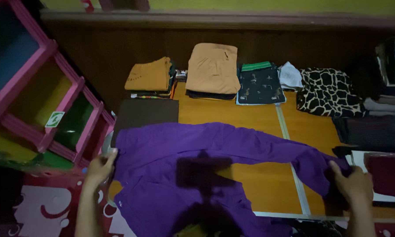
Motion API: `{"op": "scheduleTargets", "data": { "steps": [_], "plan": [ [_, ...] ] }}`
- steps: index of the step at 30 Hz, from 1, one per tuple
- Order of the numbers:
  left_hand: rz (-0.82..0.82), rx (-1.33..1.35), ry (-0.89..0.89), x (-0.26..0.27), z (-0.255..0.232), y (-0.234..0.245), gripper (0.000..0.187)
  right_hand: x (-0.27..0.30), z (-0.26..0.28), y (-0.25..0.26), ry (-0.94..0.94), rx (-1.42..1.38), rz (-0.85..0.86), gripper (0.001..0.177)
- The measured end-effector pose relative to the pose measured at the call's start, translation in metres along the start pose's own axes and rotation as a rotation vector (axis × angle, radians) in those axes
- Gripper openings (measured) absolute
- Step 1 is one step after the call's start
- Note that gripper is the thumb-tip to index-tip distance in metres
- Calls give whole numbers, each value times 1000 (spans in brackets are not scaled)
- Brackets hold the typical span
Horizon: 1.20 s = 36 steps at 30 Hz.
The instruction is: The person folds a pair of brown pants, a pair of maroon underwear, a pair of orange shorts, and a purple garment, placing each on a stack.
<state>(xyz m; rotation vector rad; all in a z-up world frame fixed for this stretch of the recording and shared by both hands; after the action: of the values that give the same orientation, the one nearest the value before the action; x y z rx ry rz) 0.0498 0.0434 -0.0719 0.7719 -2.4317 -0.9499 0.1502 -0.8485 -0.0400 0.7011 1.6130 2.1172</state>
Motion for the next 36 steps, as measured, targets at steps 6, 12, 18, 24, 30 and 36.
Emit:
{"op": "scheduleTargets", "data": {
  "steps": [6, 12, 18, 24, 30, 36],
  "plan": [
    [42, 409, -39, 6, -42, -21, 66, -6, -35, -28, -95, -23, -93, 97],
    [-71, -46, -191, 13, -63, 1, 56, -13, -49, -35, -29, -471, -210, 83],
    [149, 563, -103, 34, -74, -5, 65, 4, -34, -37, -58, -81, -200, 85],
    [333, 647, 115, 56, -105, -27, 70, 34, -9, -20, 32, -349, -279, 85],
    [-114, 409, 29, 27, -65, 62, 73, 54, 7, 19, -110, -866, 32, 55],
    [-359, 215, -67, -1, -41, 134, 59, 6, 0, 119, 108, -1044, -278, 35]
  ]
}}
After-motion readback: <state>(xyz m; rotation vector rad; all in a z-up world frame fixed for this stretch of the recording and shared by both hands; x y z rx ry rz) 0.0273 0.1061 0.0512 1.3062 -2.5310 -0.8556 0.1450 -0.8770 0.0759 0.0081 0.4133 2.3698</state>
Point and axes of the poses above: each hand's wrist, its own x-axis away from the middle knuckle, its own y-axis out of the back of the hand, z = x × y, the point moved 7 cm from there along -x, towards the middle knuckle, and after that the axes turned 3 degrees about x, right-handed, at the moved point
